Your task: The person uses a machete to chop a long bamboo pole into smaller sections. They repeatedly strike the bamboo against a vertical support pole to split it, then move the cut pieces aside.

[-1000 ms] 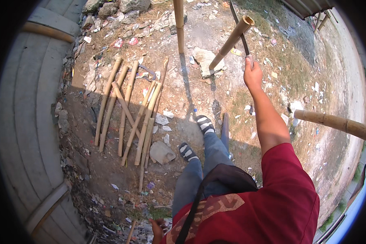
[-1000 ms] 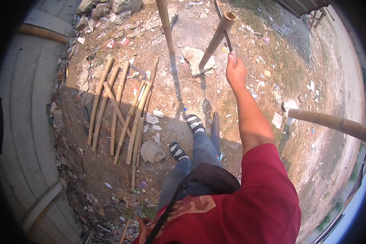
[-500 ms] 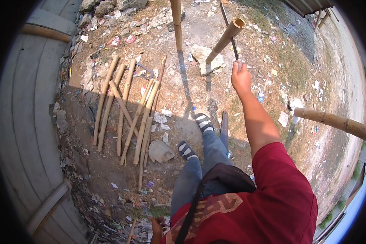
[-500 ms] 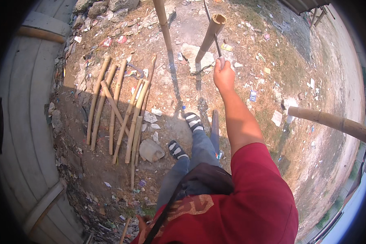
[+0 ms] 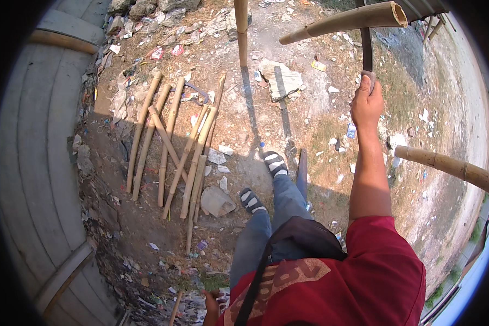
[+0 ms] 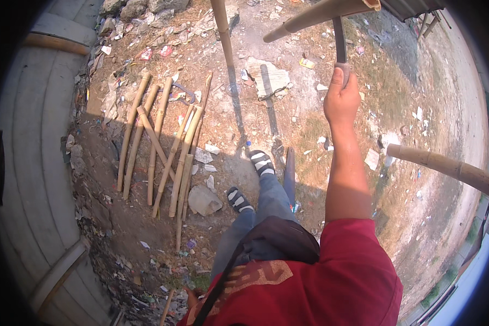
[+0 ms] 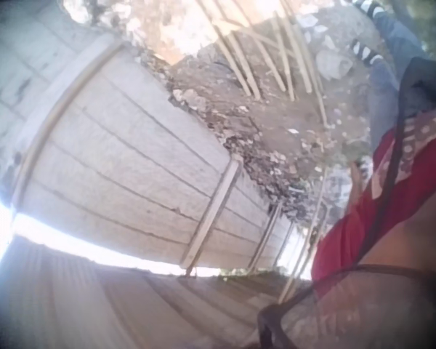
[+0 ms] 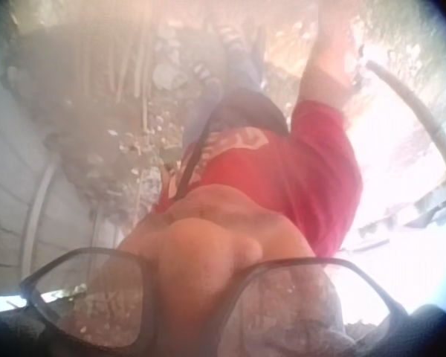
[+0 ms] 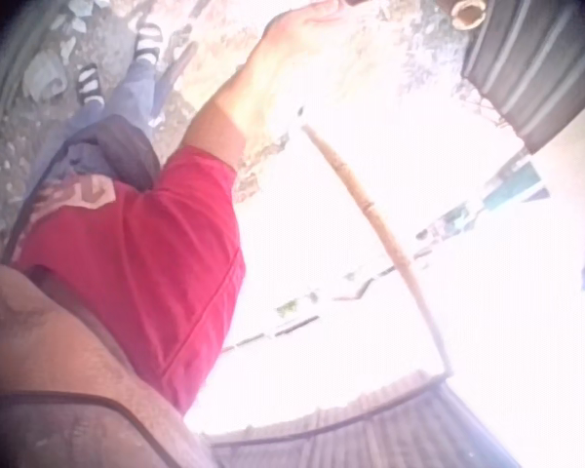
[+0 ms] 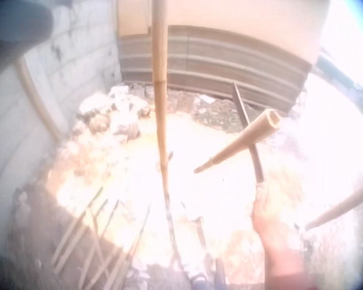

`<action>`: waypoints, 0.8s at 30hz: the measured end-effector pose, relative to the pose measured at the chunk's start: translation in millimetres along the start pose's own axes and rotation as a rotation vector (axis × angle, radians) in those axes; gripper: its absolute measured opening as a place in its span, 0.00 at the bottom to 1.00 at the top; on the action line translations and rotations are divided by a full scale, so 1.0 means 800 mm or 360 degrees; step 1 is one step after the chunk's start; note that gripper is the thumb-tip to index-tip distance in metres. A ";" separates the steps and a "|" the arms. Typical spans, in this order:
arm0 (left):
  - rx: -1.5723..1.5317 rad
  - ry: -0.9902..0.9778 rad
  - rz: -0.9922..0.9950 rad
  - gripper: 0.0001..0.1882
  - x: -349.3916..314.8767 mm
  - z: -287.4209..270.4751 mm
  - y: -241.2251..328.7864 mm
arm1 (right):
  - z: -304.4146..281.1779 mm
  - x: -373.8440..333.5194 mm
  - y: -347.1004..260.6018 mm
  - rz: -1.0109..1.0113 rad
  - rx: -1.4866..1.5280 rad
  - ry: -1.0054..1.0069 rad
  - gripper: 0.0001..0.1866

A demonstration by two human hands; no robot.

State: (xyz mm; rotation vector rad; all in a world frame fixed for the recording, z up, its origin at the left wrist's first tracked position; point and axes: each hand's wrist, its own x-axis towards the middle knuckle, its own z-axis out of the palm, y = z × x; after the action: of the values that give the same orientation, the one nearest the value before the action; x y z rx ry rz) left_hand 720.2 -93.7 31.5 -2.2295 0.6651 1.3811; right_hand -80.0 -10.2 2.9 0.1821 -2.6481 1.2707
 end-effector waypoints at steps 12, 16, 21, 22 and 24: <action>-0.0029 0.0049 0.0002 0.54 0.018 -0.019 0.007 | 0.080 0.010 0.067 0.0133 -0.0450 -0.0286 0.33; -0.0048 0.0116 -0.0085 0.54 0.010 -0.010 -0.006 | -0.028 0.022 -0.020 0.0061 -0.0317 -0.0179 0.31; -0.0024 0.0041 -0.0116 0.54 0.011 0.006 -0.014 | -0.040 0.017 -0.027 0.0146 -0.0177 -0.0248 0.27; 0.0011 0.0010 -0.0078 0.54 0.011 0.004 -0.008 | 0.001 0.011 -0.015 0.0179 -0.0381 -0.0290 0.28; 0.0117 -0.0073 0.0018 0.54 0.010 -0.002 0.023 | 0.094 0.020 0.096 0.0299 -0.0862 -0.0563 0.31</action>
State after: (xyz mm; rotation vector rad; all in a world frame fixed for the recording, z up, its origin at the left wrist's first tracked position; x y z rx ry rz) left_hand 713.4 -110.7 23.1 -2.1339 0.7028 1.3862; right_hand -119.7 -21.3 -97.4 0.0792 -3.2644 0.5521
